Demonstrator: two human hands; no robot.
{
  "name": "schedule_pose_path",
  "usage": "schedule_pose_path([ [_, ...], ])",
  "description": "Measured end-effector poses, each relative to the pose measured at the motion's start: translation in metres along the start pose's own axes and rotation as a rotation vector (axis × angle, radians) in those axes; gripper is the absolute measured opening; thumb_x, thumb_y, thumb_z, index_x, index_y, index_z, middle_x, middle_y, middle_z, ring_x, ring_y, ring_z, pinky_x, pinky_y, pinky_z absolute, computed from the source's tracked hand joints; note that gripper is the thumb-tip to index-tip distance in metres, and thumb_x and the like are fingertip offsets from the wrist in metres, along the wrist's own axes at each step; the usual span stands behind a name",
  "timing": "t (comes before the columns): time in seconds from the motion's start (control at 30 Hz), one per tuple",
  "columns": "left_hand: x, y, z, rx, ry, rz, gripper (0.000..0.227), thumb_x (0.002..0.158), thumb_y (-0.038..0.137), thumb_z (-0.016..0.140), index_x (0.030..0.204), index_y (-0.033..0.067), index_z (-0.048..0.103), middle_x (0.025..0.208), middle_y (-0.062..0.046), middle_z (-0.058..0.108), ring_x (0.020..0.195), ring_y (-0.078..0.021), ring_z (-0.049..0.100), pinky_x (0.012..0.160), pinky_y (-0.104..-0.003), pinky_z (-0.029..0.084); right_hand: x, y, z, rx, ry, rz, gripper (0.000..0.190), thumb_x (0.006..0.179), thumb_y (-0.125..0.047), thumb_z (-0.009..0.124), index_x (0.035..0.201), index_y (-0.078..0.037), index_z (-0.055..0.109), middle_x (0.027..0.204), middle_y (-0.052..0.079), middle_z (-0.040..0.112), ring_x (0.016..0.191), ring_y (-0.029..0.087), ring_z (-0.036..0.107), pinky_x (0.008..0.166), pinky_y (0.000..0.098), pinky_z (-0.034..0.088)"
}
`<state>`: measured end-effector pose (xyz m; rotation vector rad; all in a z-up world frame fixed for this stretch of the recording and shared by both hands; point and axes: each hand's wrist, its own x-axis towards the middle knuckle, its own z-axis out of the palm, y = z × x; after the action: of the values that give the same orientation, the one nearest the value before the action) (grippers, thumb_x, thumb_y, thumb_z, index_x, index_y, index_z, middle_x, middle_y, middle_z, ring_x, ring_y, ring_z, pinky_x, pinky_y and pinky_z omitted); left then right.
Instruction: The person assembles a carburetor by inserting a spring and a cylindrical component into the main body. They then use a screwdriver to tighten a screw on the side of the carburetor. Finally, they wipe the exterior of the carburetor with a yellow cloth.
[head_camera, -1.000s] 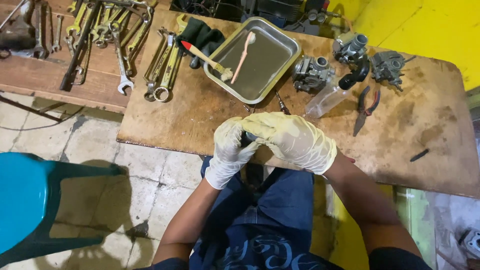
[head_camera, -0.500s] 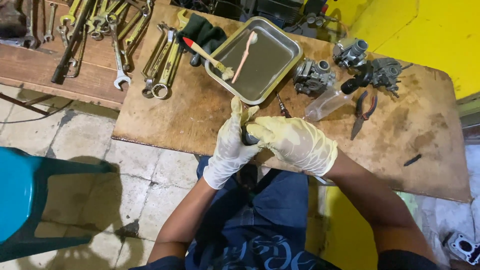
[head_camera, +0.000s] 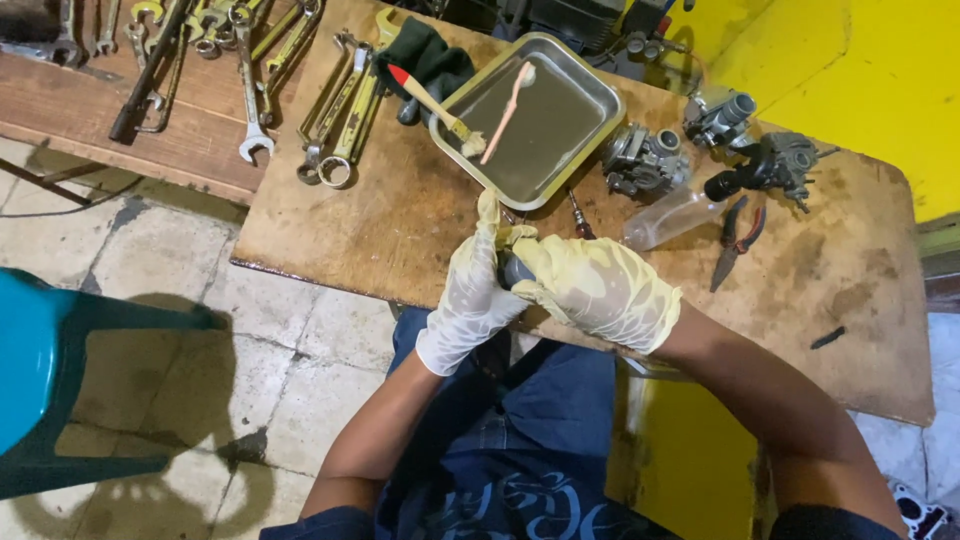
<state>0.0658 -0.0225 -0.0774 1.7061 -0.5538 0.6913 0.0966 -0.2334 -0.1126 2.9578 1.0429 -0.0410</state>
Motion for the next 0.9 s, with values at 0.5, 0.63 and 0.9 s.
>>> schedule_pose_path([
  [0.5,0.019,0.027,-0.018,-0.02,-0.007,0.041,0.106,0.084,0.045,0.082,0.156,-0.0097,0.026,0.106,-0.015,0.075,0.087,-0.0354,0.073,0.078,-0.046,0.059,0.009,-0.016,-0.066,-0.297,0.098,-0.136,0.091,0.085,-0.088,0.041,0.137,-0.014,0.051,0.078,-0.009,0.065,0.076,0.023,0.072,0.064,0.0421,0.06],
  [0.63,0.015,0.018,-0.012,0.021,0.016,0.053,0.094,0.086,0.022,0.084,0.156,-0.008,0.03,0.096,-0.014,0.074,0.08,-0.0344,0.071,0.075,-0.042,0.058,0.01,-0.021,-0.077,-0.193,0.051,0.012,0.083,0.076,-0.092,0.049,0.122,-0.023,0.059,0.081,-0.017,0.066,0.082,0.023,0.073,0.068,0.0424,0.061],
  [0.9,0.025,0.034,-0.013,0.037,-0.028,0.041,0.098,0.066,0.024,0.097,0.144,-0.0081,0.048,0.1,-0.025,0.071,0.085,-0.0453,0.069,0.074,-0.051,0.057,0.029,-0.004,-0.058,-0.298,0.323,-0.346,0.062,0.084,-0.084,0.049,0.095,-0.026,0.065,0.066,-0.012,0.056,0.07,0.02,0.065,0.068,0.0412,0.055],
])
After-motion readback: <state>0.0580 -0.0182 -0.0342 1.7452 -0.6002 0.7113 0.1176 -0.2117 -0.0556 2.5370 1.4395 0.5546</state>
